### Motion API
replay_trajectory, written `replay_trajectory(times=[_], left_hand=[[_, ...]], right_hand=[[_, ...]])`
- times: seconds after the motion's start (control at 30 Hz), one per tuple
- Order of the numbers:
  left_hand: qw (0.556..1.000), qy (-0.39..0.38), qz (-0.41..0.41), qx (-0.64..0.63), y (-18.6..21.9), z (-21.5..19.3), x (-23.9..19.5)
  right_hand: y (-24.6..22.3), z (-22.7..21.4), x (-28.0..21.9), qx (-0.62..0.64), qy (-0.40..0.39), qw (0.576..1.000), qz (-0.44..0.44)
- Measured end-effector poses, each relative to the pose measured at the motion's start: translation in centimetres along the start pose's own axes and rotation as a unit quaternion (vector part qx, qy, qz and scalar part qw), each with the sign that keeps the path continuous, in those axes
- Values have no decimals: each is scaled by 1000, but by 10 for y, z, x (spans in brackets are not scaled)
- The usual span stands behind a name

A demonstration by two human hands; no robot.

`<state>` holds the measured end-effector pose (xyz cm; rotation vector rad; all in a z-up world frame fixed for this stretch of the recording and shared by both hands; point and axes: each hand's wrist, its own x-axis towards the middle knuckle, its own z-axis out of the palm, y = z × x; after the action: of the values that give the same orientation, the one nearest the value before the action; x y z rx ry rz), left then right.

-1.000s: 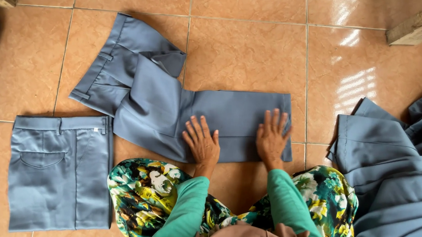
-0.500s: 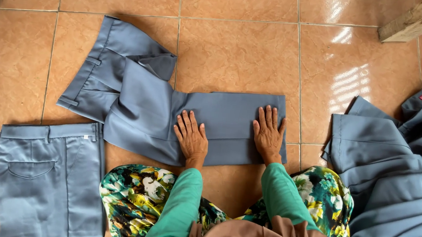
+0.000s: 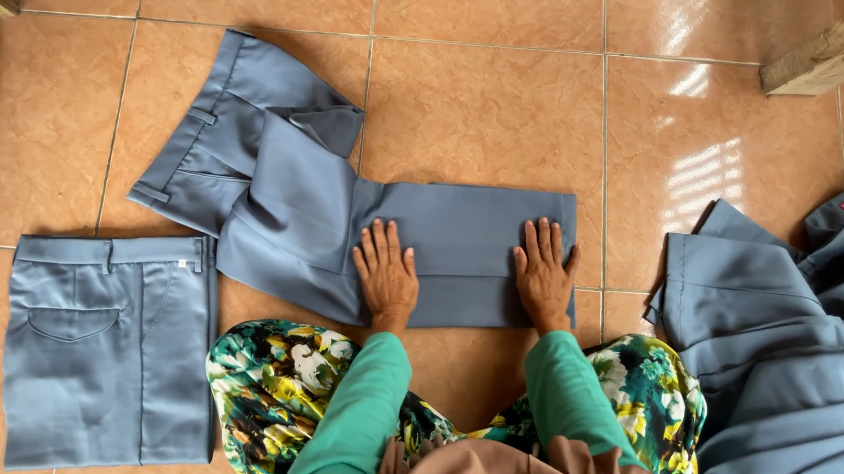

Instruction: The person sits on a tiled floor and folds two pairs of gray trousers by hand. They smooth the fabric, fold the legs, and then fold the trousers into neat rectangles, placing each finished pair aside.

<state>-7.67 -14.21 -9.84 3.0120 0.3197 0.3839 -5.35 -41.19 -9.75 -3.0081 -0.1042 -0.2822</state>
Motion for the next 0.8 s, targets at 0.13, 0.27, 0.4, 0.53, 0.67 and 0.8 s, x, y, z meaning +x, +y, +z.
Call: replay_trajectory(times=[0.13, 0.27, 0.4, 0.53, 0.67, 0.8], left_hand=[[999, 26, -23, 4, -13, 2, -6], [997, 48, -52, 0, -9, 0, -22], [995, 63, -77, -18, -12, 2, -28], [993, 60, -94, -35, -11, 4, -27], [990, 17, -119, -74, -4, 9, -27], [979, -25, -112, -170, 30, -16, -32]], right_hand=[[6, -12, 5, 97, -35, 991, 80], [14, -17, -1, 137, -68, 934, 324], [48, 22, -1, 172, -94, 887, 418], [54, 17, 2, 241, -149, 871, 401], [52, -20, 3, 519, -106, 745, 407], [95, -60, 0, 746, -121, 486, 439]])
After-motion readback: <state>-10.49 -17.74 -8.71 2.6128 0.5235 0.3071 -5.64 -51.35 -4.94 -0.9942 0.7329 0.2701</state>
